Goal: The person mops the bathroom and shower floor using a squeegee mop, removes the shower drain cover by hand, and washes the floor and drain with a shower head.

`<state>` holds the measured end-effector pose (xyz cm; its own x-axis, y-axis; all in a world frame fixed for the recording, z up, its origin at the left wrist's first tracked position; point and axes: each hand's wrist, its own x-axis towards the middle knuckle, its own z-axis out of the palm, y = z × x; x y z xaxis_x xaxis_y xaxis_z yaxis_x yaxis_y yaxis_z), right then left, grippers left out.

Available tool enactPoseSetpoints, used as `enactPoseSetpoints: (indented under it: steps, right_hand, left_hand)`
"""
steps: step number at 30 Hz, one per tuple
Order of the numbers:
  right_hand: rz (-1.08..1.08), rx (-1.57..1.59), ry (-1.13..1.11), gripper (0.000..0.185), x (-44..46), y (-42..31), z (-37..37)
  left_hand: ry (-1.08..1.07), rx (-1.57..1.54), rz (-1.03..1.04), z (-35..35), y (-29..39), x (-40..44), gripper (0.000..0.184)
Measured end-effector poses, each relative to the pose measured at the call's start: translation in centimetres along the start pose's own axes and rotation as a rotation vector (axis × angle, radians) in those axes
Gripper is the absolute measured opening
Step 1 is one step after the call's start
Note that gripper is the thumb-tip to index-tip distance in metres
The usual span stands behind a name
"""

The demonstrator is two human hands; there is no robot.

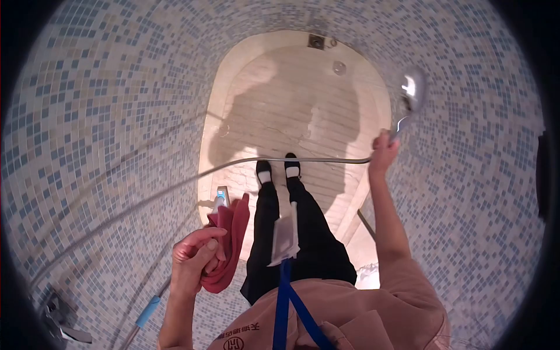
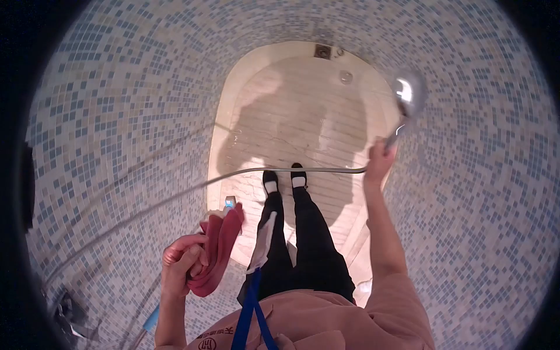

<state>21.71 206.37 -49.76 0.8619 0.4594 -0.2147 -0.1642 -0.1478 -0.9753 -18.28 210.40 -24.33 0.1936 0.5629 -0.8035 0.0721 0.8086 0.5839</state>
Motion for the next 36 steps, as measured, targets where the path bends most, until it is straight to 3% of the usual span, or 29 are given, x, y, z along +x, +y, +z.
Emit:
enactPoseSetpoints:
  steps: [5,6,11,16,18,23,27,30,36]
  right_hand:
    - [0.052,0.278,0.642,0.020,3.1,1.1,-14.4]
    - [0.086,0.368,0.704,0.020,2.5,1.4,-17.0]
    - [0.221,0.647,1.032,0.021,-4.4,6.2,-25.9]
    - [0.365,0.542,1.379,0.033,-11.2,9.7,-28.6]
    - [0.455,0.449,1.505,0.034,-13.8,11.8,-30.6]
    - [0.552,0.468,1.496,0.032,-13.4,12.3,-30.7]
    - [0.405,0.807,1.421,0.028,-7.8,15.5,-30.0]
    - [0.402,0.985,1.243,0.026,-2.8,16.2,-28.0]
    - [0.367,0.885,1.085,0.022,3.4,11.0,-23.0]
  left_hand:
    - [-0.116,0.254,-0.036,1.0,-1.7,3.4,0.020]
    - [-0.143,0.313,-0.100,0.9,-2.6,4.4,0.018]
    - [-0.257,0.734,-0.006,-0.7,-7.6,8.2,0.017]
    - [-0.298,0.786,0.014,1.0,-6.5,9.0,0.017]
    - [-0.356,0.636,-0.080,2.7,-5.5,9.7,0.017]
    - [-0.404,0.280,-0.187,7.4,-3.0,10.7,0.020]
    - [-0.452,0.361,-0.091,11.7,-3.0,10.6,0.023]
    - [-0.513,0.364,-0.040,15.7,-3.1,10.2,0.022]
    - [-0.563,0.316,0.004,22.0,-2.6,11.4,0.023]
